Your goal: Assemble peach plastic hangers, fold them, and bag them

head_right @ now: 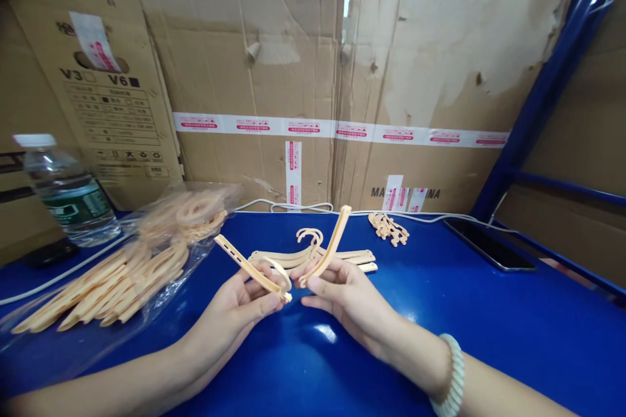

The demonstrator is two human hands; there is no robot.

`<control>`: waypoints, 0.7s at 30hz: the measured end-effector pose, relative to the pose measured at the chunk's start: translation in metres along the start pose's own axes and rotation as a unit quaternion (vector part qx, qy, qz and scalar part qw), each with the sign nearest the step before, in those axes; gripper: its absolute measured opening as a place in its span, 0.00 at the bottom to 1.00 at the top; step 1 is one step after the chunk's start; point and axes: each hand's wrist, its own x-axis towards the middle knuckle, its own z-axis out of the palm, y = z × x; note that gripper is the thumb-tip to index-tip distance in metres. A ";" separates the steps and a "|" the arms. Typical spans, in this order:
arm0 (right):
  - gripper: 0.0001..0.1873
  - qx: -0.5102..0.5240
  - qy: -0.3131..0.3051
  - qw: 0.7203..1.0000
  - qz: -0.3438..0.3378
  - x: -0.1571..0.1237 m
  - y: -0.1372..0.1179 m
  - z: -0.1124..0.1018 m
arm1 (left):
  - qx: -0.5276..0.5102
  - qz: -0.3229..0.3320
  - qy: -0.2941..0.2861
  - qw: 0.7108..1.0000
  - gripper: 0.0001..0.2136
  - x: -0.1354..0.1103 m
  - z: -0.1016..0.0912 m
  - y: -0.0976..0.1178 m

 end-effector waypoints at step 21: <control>0.12 -0.162 -0.010 0.985 -0.055 -0.003 0.006 0.008 | 0.097 0.049 -0.010 0.994 0.13 -0.005 0.003 -0.002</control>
